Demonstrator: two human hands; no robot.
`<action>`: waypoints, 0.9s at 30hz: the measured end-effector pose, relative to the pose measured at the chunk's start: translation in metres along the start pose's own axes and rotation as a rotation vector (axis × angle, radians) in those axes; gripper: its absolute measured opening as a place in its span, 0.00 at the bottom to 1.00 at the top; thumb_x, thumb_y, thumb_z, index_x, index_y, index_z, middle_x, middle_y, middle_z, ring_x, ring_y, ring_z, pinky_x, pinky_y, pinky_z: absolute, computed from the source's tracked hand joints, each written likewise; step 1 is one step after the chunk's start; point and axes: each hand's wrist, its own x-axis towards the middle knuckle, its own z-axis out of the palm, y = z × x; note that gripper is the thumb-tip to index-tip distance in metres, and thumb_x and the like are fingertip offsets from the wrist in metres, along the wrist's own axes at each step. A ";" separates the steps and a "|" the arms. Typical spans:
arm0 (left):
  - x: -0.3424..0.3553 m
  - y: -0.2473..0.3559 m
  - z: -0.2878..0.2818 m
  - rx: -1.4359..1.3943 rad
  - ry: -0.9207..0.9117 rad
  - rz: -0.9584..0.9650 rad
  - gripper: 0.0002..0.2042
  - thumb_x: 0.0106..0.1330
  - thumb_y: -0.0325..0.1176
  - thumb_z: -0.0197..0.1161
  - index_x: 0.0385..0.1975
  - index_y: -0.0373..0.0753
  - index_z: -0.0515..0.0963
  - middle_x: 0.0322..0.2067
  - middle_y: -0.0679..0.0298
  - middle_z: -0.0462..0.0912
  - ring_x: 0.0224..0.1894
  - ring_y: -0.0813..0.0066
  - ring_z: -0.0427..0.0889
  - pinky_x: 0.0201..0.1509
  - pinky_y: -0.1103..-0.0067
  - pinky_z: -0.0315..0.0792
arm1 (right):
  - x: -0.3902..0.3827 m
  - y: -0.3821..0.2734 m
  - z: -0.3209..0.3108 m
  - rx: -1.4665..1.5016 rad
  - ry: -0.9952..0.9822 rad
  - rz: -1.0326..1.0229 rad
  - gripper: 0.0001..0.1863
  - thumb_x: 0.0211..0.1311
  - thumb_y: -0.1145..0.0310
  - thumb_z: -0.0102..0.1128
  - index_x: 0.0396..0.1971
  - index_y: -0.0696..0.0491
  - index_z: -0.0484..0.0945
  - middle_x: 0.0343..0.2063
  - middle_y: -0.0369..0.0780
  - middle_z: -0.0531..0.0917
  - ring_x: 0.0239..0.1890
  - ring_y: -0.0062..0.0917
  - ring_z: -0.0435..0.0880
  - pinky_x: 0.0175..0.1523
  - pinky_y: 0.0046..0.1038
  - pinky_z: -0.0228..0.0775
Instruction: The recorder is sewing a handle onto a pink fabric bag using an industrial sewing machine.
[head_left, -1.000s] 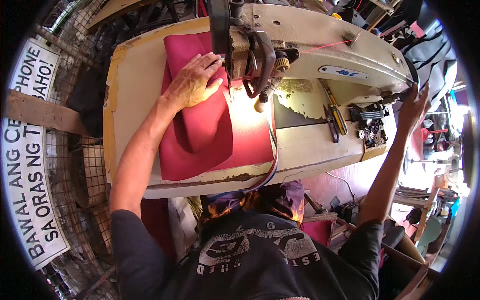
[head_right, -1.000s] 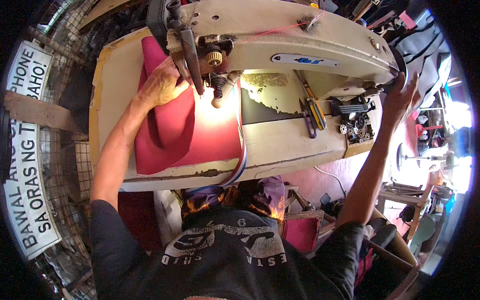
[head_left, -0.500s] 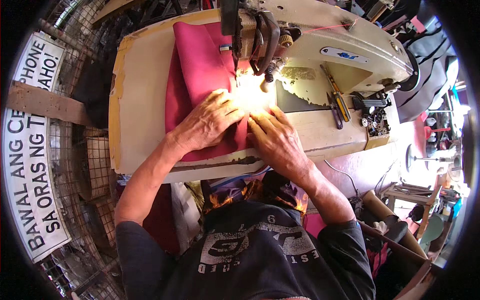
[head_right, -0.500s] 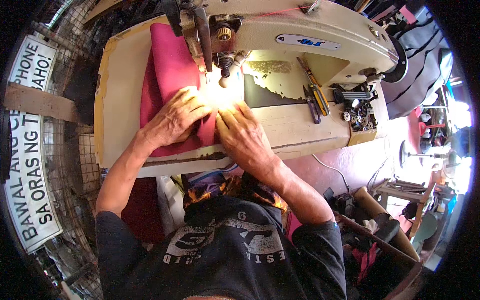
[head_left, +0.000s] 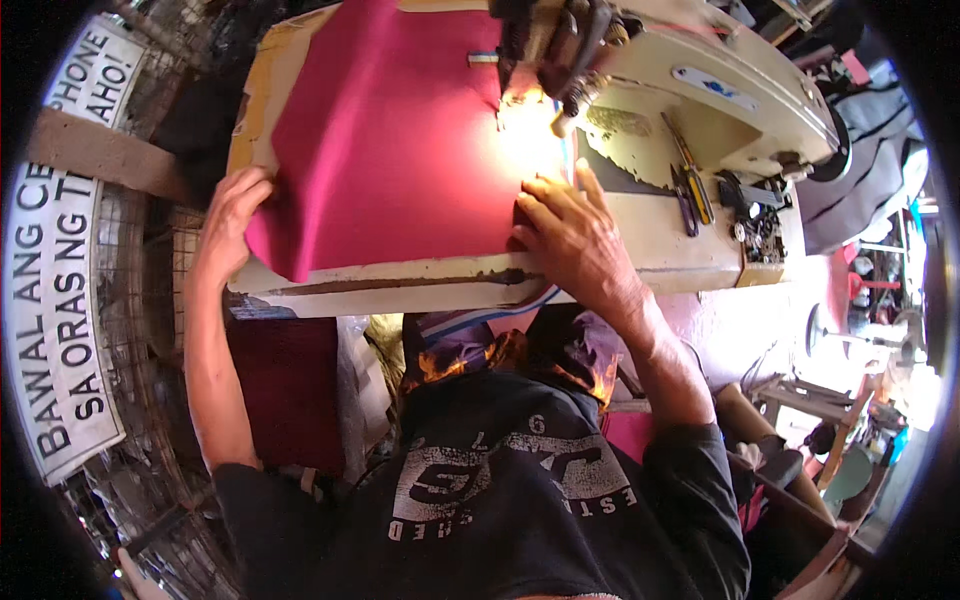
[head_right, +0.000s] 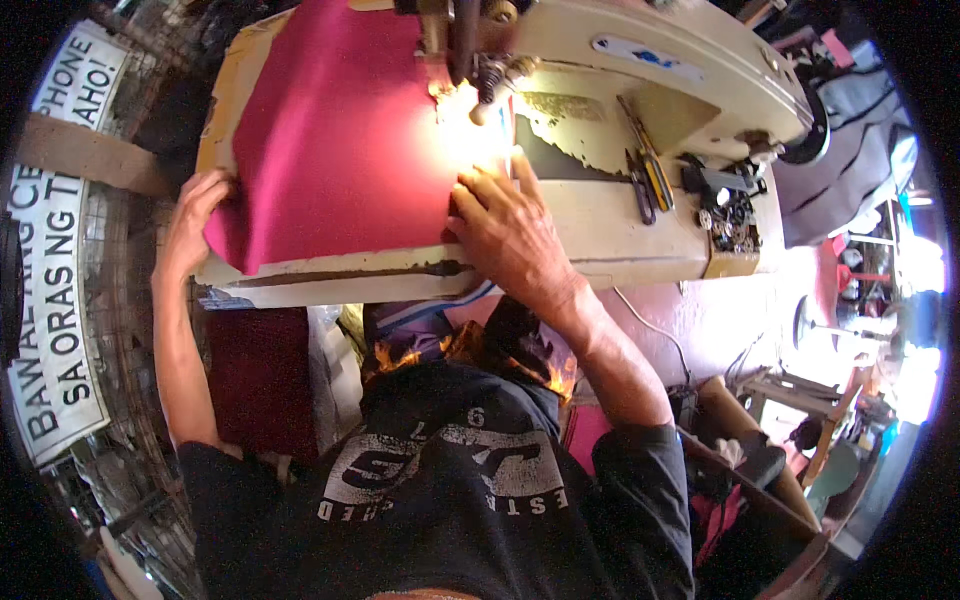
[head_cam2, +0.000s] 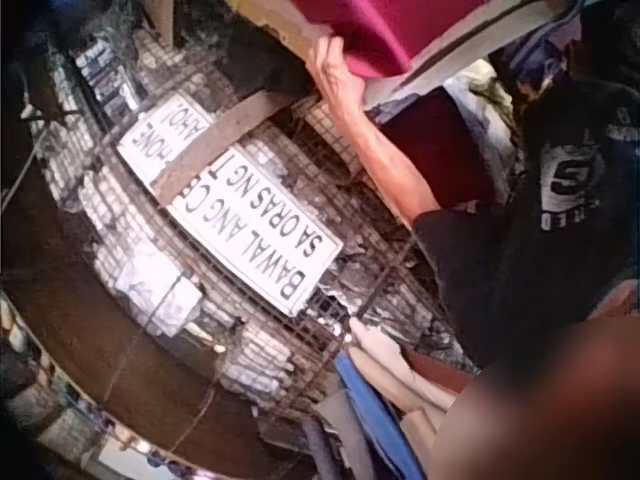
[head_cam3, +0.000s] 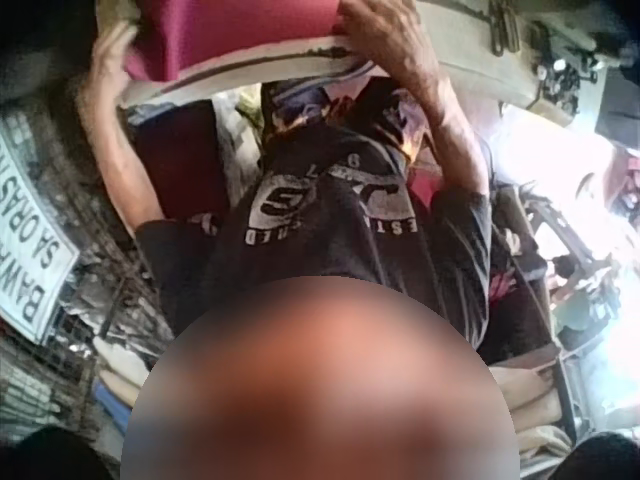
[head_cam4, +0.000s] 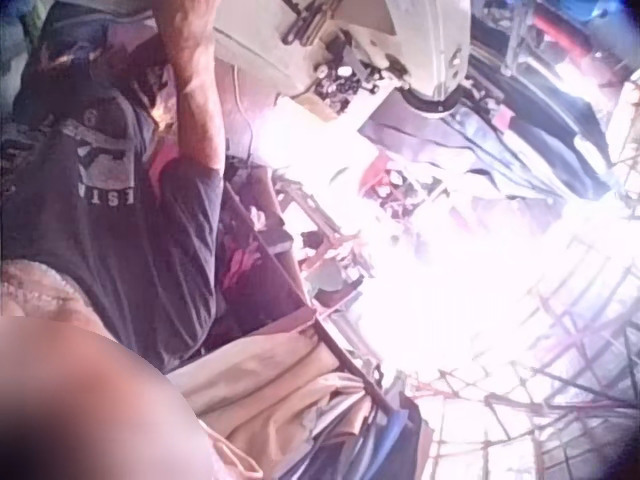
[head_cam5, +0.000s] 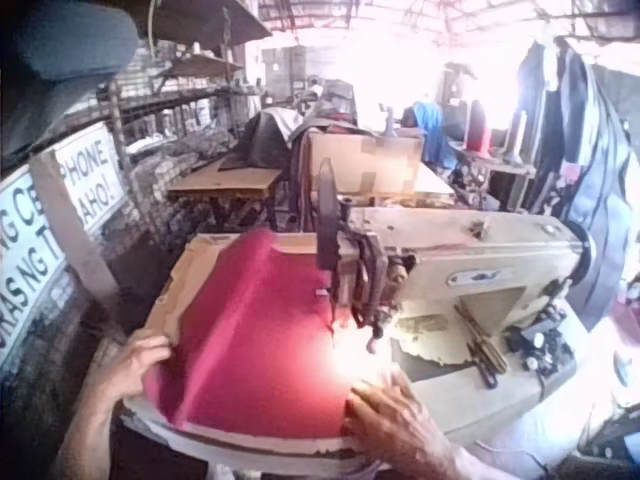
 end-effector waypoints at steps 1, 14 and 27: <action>-0.007 0.001 -0.001 0.057 0.234 0.207 0.16 0.62 0.18 0.48 0.46 0.31 0.79 0.55 0.53 0.79 0.64 0.55 0.72 0.68 0.67 0.65 | -0.005 0.001 -0.002 -0.054 0.015 0.041 0.21 0.55 0.69 0.67 0.50 0.52 0.77 0.54 0.45 0.77 0.61 0.40 0.74 0.72 0.51 0.53; 0.036 0.196 0.026 -0.254 0.164 0.109 0.13 0.68 0.20 0.58 0.50 0.34 0.81 0.52 0.56 0.81 0.56 0.61 0.81 0.63 0.70 0.72 | -0.033 0.083 -0.025 -0.110 0.441 0.857 0.27 0.60 0.66 0.64 0.60 0.49 0.73 0.48 0.50 0.77 0.53 0.46 0.77 0.56 0.43 0.71; 0.093 0.282 0.117 -0.206 0.247 0.261 0.12 0.59 0.23 0.67 0.44 0.38 0.83 0.45 0.59 0.80 0.48 0.58 0.78 0.53 0.66 0.73 | -0.038 0.120 0.016 0.154 0.838 0.528 0.11 0.58 0.72 0.61 0.40 0.57 0.83 0.39 0.49 0.82 0.37 0.46 0.81 0.46 0.41 0.76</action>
